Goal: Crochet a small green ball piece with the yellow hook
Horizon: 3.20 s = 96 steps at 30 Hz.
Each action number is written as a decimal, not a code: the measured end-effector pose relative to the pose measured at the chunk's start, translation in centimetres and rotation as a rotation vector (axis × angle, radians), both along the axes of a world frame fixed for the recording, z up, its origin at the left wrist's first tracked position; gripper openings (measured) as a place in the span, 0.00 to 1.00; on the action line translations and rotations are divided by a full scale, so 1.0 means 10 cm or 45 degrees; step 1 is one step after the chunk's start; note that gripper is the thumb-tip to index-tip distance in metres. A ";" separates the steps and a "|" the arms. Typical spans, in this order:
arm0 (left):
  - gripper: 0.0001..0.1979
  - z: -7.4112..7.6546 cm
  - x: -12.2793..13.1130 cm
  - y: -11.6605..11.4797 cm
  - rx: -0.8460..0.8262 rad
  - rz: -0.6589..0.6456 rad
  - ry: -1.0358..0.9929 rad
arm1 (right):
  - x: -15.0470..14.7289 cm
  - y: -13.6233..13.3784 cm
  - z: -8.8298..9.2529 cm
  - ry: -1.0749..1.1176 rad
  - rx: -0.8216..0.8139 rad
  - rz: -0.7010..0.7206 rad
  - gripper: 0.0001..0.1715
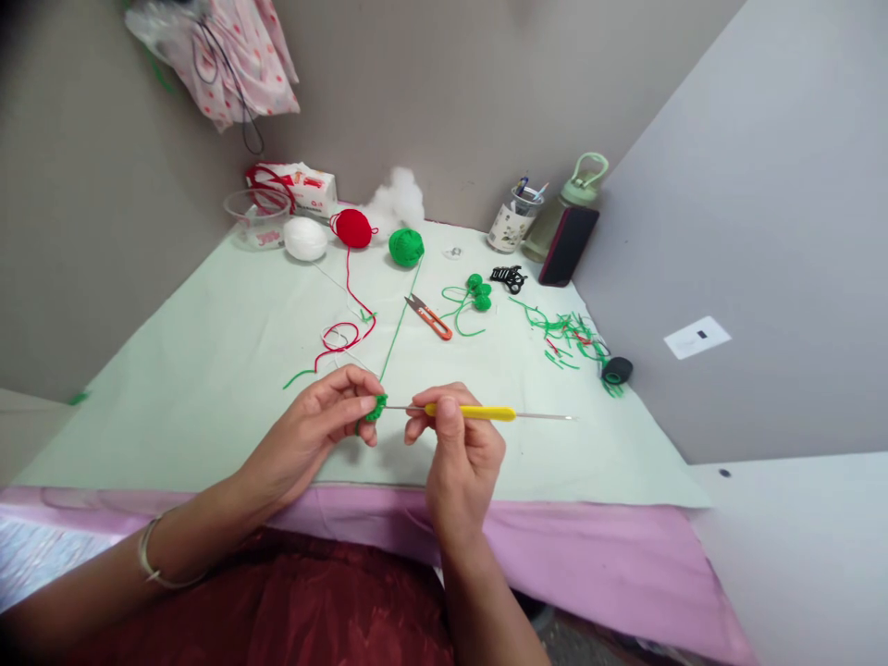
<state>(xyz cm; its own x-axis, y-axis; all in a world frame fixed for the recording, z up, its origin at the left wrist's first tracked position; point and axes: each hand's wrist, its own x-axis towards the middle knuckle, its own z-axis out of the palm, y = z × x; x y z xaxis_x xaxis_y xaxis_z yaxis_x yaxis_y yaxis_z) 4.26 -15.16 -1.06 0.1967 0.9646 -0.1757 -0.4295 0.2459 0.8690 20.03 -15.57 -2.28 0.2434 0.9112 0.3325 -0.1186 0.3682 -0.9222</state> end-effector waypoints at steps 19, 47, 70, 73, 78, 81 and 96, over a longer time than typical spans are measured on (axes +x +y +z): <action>0.04 0.00 0.00 0.00 0.004 -0.006 0.013 | -0.04 -0.01 0.01 -0.284 0.099 -0.080 0.16; 0.09 -0.03 0.03 -0.03 0.015 -0.040 -0.041 | -0.07 -0.01 -0.07 -0.208 0.113 -0.106 0.14; 0.05 -0.01 0.00 0.01 -0.003 0.040 -0.058 | -0.06 -0.03 0.00 -0.391 0.214 -0.205 0.12; 0.05 -0.01 0.00 0.01 -0.013 0.056 -0.064 | -0.03 0.03 0.03 -0.042 -0.022 -0.043 0.17; 0.05 0.00 -0.01 0.01 -0.019 0.045 -0.073 | -0.02 0.11 0.07 0.280 -0.162 0.066 0.20; 0.04 0.00 -0.01 0.01 -0.009 0.022 -0.061 | -0.04 0.08 0.05 0.213 -0.133 0.028 0.19; 0.05 -0.01 0.00 0.00 0.007 -0.012 -0.029 | -0.05 0.01 -0.04 -0.016 -0.019 0.026 0.12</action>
